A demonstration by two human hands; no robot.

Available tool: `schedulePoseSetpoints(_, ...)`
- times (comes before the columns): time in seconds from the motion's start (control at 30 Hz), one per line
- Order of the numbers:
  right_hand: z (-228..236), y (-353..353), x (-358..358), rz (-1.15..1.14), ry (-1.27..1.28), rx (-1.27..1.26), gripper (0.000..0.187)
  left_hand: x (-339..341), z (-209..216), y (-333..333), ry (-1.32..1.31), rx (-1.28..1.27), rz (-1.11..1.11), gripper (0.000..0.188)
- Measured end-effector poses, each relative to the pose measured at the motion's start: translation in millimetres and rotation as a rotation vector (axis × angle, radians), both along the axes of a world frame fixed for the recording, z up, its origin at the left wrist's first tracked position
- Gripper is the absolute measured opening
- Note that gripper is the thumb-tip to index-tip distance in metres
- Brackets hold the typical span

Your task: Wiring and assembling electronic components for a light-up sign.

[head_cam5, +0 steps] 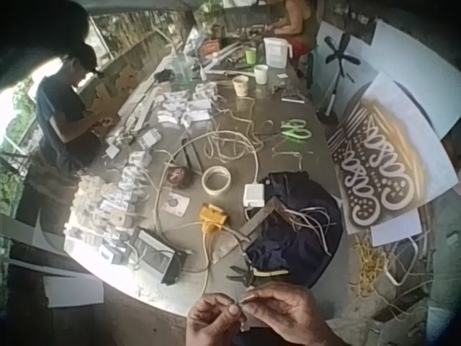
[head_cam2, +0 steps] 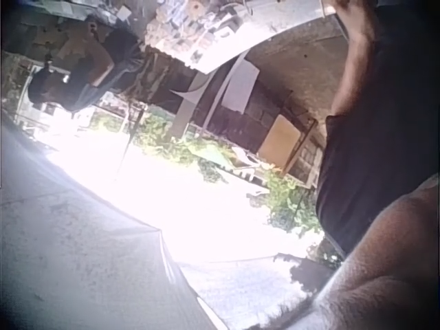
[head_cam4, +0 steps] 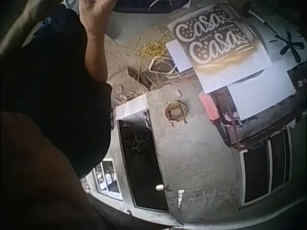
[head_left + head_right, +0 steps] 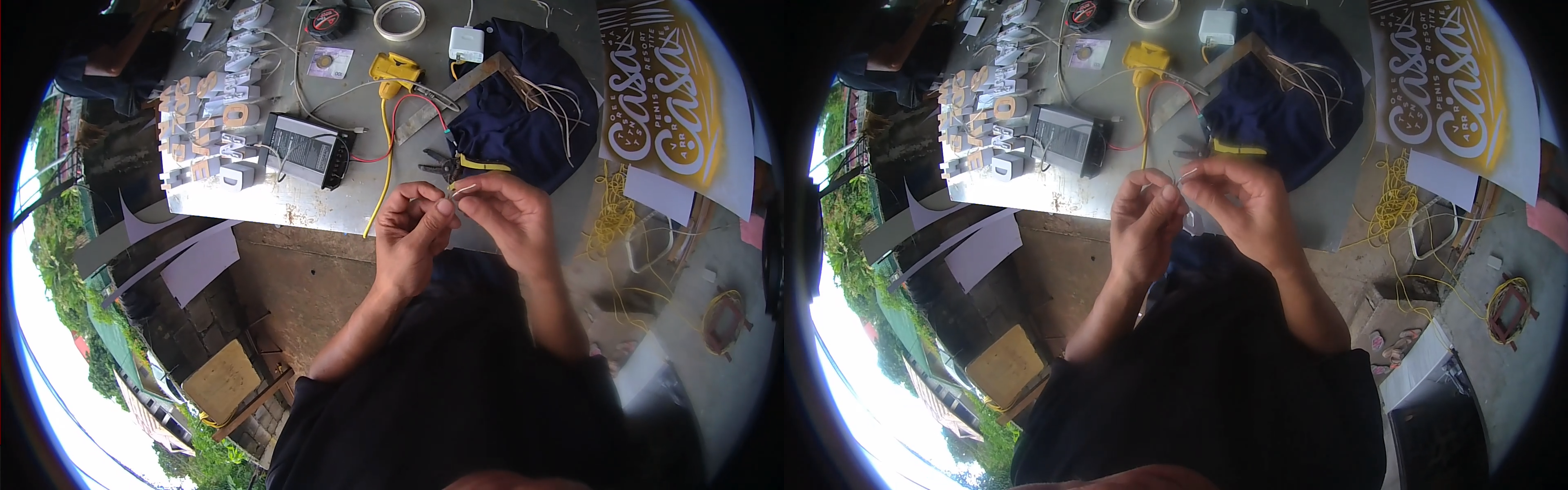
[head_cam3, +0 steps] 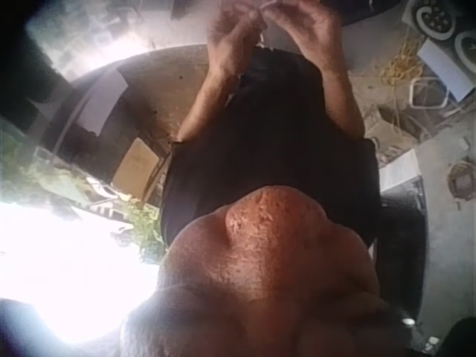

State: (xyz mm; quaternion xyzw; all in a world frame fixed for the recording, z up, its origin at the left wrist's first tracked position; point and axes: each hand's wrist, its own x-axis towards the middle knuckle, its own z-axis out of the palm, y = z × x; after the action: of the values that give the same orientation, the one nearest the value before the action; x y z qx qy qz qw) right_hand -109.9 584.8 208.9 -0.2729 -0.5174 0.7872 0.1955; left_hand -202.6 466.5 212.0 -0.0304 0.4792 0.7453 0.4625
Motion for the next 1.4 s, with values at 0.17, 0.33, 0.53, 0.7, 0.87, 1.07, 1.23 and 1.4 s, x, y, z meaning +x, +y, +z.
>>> schedulePoseSetpoints(0.17, 11, 1, -6, -0.017, -0.031, 0.290, 0.008, 4, 9, 2, 0.164, -0.035, -0.013, 0.013)
schedulePoseSetpoints(0.33, 26, 7, -11, 0.078, -0.020, 0.593, 0.009, 2, 0, -5, 1.110, -0.161, 0.013, 0.019)
schedulePoseSetpoints(0.53, 21, 0, -18, 0.094, -0.046, 0.427, 0.022, -1, 10, 3, 0.420, -0.180, 0.150, 0.007)
schedulePoseSetpoints(0.7, -8, -17, -10, 0.311, -0.197, 0.681, 0.054, -19, -5, -2, 0.100, -0.036, 0.289, 0.011)
schedulePoseSetpoints(0.87, -52, -38, -10, 0.318, -0.220, 0.799, 0.052, -24, 6, 1, -0.020, 0.038, 0.246, 0.012)
schedulePoseSetpoints(1.07, -78, -43, -10, 0.169, -0.186, 0.799, 0.022, -42, -9, -11, 0.050, 0.138, -0.005, 0.014)
schedulePoseSetpoints(1.23, -92, -47, -3, 0.133, -0.358, 0.940, 0.026, -46, -20, -7, 0.290, 0.019, -0.147, 0.015)
schedulePoseSetpoints(1.4, -109, -62, -10, 0.147, -0.403, 0.954, 0.029, -38, -39, -9, 0.416, -0.177, -0.100, 0.013)
